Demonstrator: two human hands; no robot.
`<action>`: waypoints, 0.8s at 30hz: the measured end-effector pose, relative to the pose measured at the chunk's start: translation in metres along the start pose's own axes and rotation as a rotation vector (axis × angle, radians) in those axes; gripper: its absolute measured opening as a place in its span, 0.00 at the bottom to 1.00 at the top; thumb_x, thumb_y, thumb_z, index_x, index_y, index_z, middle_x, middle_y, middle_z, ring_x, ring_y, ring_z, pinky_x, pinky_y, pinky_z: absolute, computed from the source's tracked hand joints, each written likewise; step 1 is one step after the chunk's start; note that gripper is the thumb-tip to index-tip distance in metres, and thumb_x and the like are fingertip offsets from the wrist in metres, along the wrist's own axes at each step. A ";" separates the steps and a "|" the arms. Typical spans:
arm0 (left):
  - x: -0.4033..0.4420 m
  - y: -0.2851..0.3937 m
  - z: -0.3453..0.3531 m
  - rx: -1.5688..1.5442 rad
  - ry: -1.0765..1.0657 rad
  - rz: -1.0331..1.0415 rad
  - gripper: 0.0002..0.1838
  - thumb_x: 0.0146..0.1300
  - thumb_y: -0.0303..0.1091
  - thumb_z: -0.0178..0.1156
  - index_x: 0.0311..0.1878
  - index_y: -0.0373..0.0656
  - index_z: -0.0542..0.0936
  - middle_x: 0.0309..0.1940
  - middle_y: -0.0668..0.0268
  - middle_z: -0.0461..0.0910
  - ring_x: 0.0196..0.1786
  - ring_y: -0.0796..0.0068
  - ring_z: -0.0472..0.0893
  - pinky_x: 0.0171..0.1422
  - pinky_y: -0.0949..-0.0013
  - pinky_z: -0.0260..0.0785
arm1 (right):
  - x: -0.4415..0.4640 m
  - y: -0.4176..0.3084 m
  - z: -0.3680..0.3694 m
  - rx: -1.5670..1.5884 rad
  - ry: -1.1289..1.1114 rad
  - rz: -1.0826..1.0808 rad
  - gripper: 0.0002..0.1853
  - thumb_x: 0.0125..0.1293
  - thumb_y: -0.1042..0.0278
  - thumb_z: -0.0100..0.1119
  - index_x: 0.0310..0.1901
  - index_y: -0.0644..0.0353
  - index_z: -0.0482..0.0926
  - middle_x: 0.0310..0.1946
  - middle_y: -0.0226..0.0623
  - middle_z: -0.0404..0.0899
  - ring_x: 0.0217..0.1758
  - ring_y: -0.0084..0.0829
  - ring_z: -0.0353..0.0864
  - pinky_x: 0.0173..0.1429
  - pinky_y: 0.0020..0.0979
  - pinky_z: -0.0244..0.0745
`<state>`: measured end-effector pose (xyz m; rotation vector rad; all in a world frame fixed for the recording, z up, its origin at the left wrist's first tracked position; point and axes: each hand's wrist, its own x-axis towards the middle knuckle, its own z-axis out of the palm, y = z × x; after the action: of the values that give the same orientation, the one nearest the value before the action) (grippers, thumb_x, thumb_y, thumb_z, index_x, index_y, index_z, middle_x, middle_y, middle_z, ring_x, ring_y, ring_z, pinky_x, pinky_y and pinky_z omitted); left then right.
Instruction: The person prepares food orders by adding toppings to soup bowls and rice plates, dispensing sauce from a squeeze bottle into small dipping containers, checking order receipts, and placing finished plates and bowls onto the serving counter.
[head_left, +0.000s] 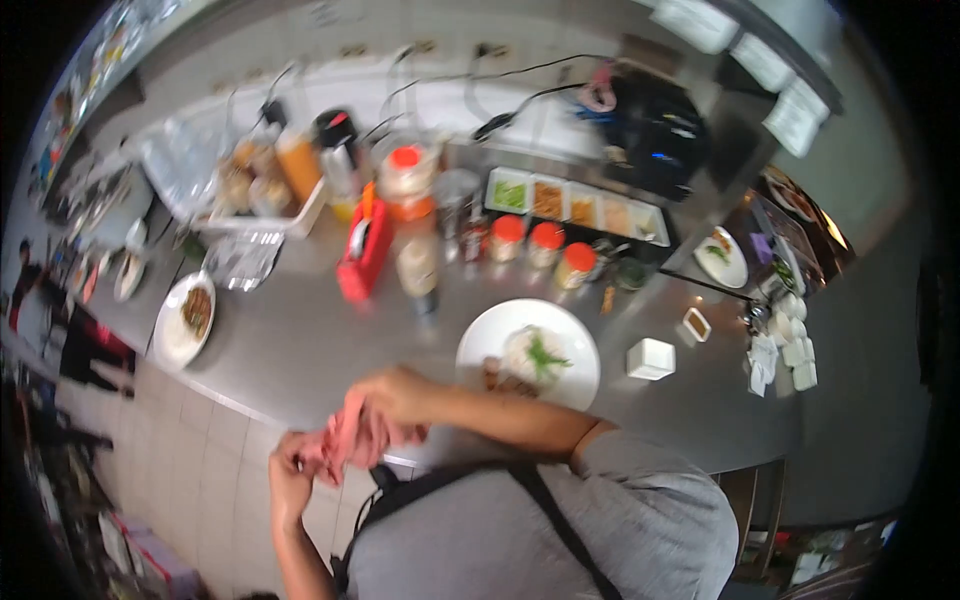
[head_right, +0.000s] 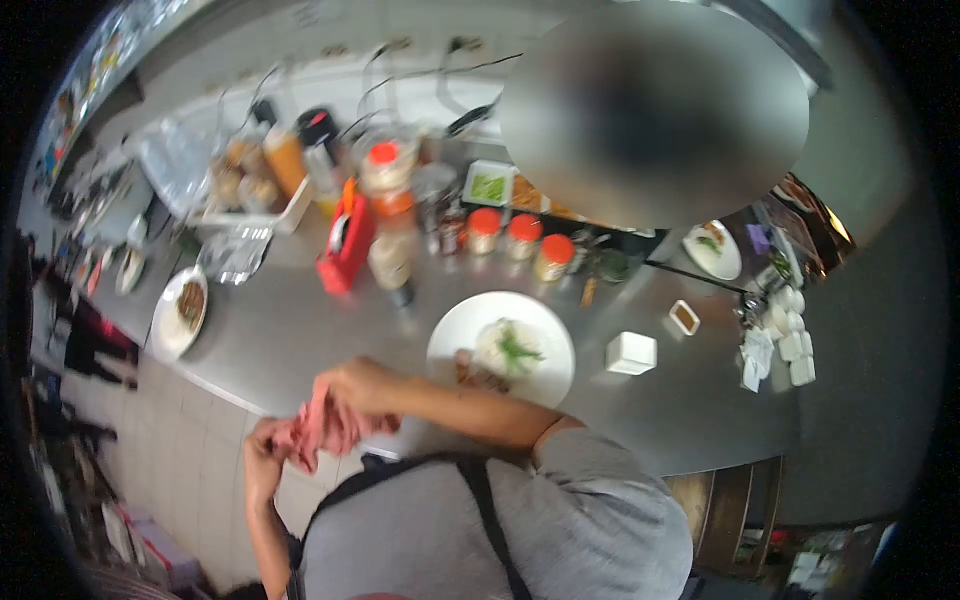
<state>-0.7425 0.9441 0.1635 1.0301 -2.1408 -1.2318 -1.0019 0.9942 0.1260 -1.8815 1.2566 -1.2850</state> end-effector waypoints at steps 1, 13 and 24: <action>0.002 -0.022 -0.018 -0.031 0.005 -0.073 0.07 0.58 0.19 0.60 0.40 0.34 0.82 0.35 0.68 0.78 0.37 0.78 0.75 0.43 0.73 0.67 | 0.013 0.003 0.006 0.064 0.012 0.059 0.12 0.61 0.75 0.52 0.45 0.59 0.81 0.29 0.43 0.82 0.30 0.35 0.83 0.37 0.35 0.76; 0.030 -0.127 -0.170 -1.696 0.380 -0.201 0.20 0.75 0.39 0.46 0.64 0.39 0.69 0.58 0.61 0.76 0.58 0.67 0.77 0.62 0.66 0.72 | 0.178 0.035 0.126 0.238 -0.712 0.273 0.14 0.64 0.74 0.57 0.52 0.61 0.78 0.47 0.32 0.80 0.47 0.23 0.79 0.51 0.27 0.74; -0.074 -0.092 -0.360 0.465 0.975 0.239 0.42 0.46 0.32 0.65 0.68 0.38 0.63 0.53 0.59 0.73 0.50 0.64 0.75 0.55 0.63 0.69 | 0.357 0.186 0.307 1.339 -0.075 0.803 0.29 0.69 0.73 0.47 0.68 0.64 0.49 0.60 0.55 0.67 0.55 0.49 0.78 0.57 0.46 0.78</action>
<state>-0.4127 0.7847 0.2594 1.1691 -1.6676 -0.0229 -0.7552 0.5706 -0.0018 -0.3892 0.6150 -1.0708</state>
